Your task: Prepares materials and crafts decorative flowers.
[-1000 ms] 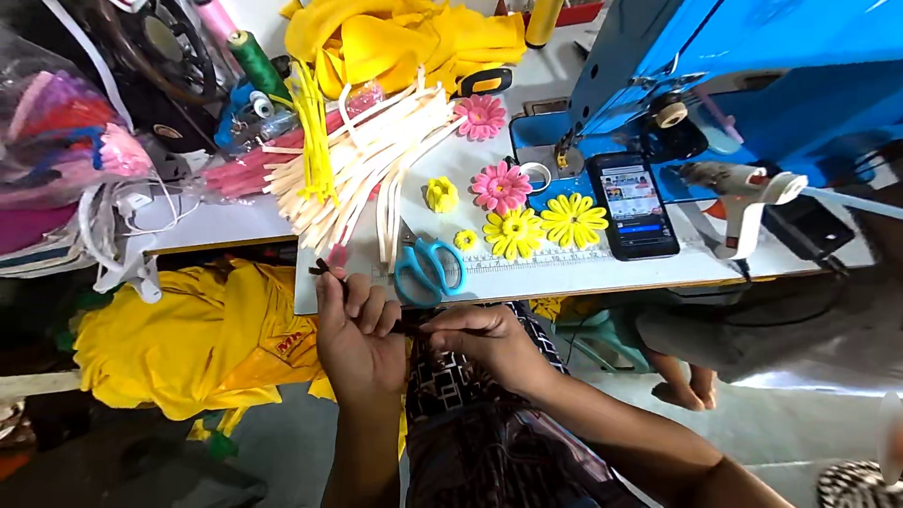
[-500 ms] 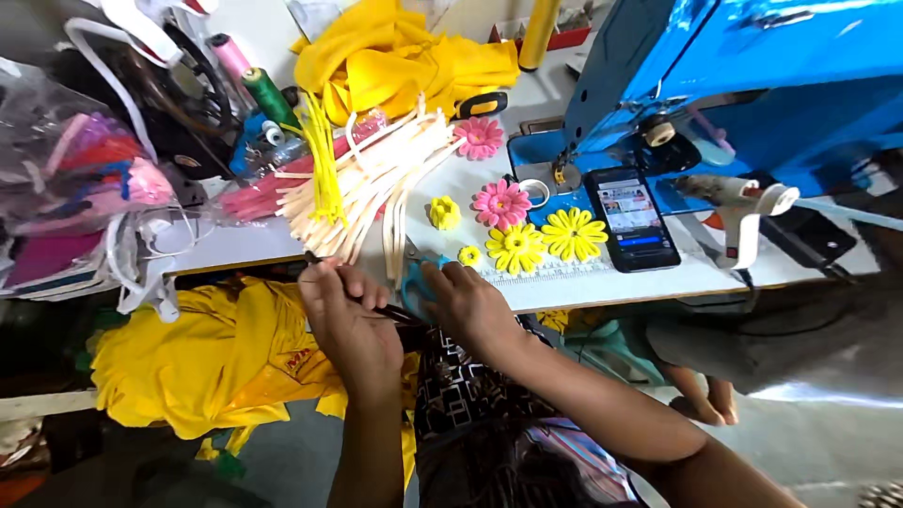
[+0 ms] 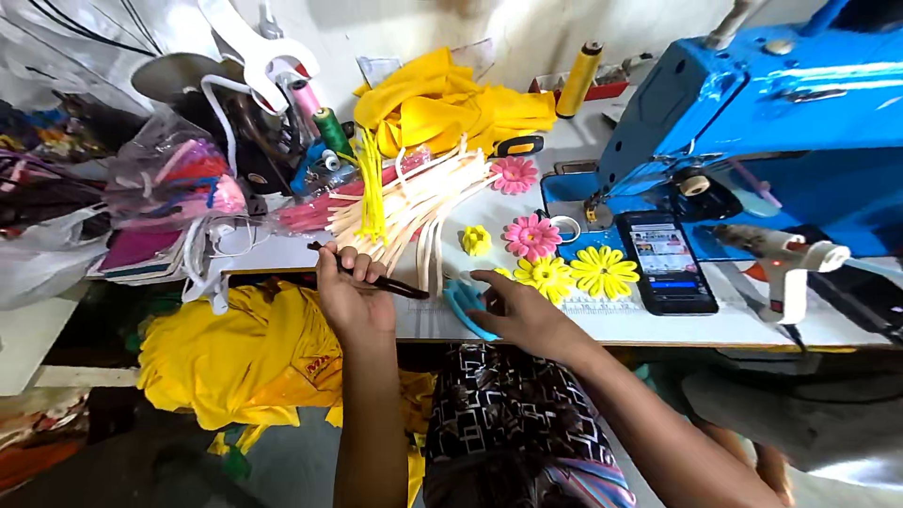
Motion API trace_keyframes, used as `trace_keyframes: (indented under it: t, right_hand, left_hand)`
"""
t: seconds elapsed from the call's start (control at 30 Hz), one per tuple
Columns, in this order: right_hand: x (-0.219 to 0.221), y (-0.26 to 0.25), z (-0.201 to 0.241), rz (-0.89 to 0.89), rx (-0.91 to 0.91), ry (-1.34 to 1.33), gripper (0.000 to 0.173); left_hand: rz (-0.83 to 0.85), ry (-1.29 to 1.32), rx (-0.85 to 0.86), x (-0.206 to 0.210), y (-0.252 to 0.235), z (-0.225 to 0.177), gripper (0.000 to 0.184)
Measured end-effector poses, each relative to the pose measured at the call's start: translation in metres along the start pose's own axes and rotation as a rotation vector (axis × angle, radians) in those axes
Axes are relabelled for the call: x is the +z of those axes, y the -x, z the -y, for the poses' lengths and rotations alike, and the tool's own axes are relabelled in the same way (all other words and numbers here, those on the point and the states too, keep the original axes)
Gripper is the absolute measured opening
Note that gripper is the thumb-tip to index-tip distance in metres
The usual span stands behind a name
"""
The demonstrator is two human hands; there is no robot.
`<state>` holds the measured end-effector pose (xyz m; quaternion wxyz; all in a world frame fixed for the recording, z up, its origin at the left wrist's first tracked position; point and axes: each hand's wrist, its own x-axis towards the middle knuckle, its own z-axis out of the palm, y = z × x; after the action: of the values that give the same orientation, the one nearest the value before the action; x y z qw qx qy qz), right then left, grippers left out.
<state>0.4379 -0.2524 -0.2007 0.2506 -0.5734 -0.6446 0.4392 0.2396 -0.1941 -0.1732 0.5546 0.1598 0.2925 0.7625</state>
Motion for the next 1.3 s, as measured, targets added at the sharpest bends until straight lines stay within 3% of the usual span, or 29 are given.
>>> trace_keyframes:
  t: [0.13,0.27,0.4,0.53,0.63,0.77,1.13,1.3]
  right_hand:
    - [-0.002,0.01,-0.014,0.157,0.038,-0.643,0.048]
    - [0.011,0.029,-0.035,0.379,0.028,-1.079,0.056]
    - [0.031,0.055,-0.034,0.474,0.013,-1.211,0.054]
    - [0.057,0.066,-0.025,0.43,-0.109,-1.414,0.061]
    - [0.07,0.066,-0.022,0.484,-0.217,-1.473,0.055]
    - [0.076,0.055,-0.017,0.598,-0.324,-1.488,0.076]
    - [0.081,0.043,-0.005,0.611,-0.312,-1.677,0.081]
    - [0.08,0.044,0.0,0.557,-0.322,-1.786,0.078]
  left_hand:
    - [-0.014,0.05,-0.016,0.002,-0.012,0.005,0.037]
    - [-0.027,0.093,-0.032,0.005,-0.016,0.009,0.037]
    - [-0.015,0.091,-0.036,0.006,-0.012,0.01,0.038]
    - [0.009,0.098,0.017,0.01,-0.004,0.012,0.038]
    - [0.024,0.106,0.06,0.013,0.002,0.009,0.038]
    - [0.035,0.127,0.059,0.017,0.009,0.006,0.037]
    - [0.05,0.24,-0.073,0.014,0.028,0.004,0.043]
    - [0.043,0.159,-0.105,0.004,0.037,0.009,0.045]
